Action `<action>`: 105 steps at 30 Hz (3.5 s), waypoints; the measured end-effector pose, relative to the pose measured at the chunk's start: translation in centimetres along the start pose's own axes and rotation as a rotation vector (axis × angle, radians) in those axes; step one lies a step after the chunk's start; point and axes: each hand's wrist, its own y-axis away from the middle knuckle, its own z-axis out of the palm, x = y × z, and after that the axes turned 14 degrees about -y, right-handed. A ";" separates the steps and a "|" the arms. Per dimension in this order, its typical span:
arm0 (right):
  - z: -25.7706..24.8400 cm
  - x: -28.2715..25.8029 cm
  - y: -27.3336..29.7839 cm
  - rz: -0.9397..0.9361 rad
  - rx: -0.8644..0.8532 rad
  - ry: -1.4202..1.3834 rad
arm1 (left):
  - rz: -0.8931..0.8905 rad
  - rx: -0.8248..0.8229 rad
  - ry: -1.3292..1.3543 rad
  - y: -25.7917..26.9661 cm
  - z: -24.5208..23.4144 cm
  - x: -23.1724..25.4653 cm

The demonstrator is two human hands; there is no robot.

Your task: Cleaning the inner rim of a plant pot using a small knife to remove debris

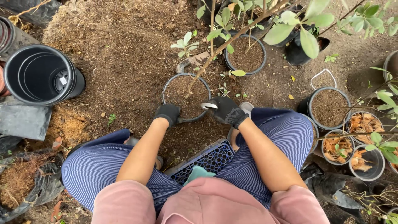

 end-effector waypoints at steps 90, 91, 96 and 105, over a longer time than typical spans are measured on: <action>-2.9 -1.6 1.3 0.193 0.184 0.025 | 0.139 0.256 -0.183 -0.1 -0.2 10.7; -2.8 -1.5 1.3 0.181 0.192 0.030 | 0.130 0.269 -0.213 -0.4 -0.3 11.1; -4.1 -3.0 2.3 0.117 0.190 -0.034 | 0.057 0.242 -0.227 2.3 1.9 8.7; -3.7 -5.0 3.6 0.043 0.182 -0.038 | -0.376 0.262 0.013 -0.7 3.5 5.7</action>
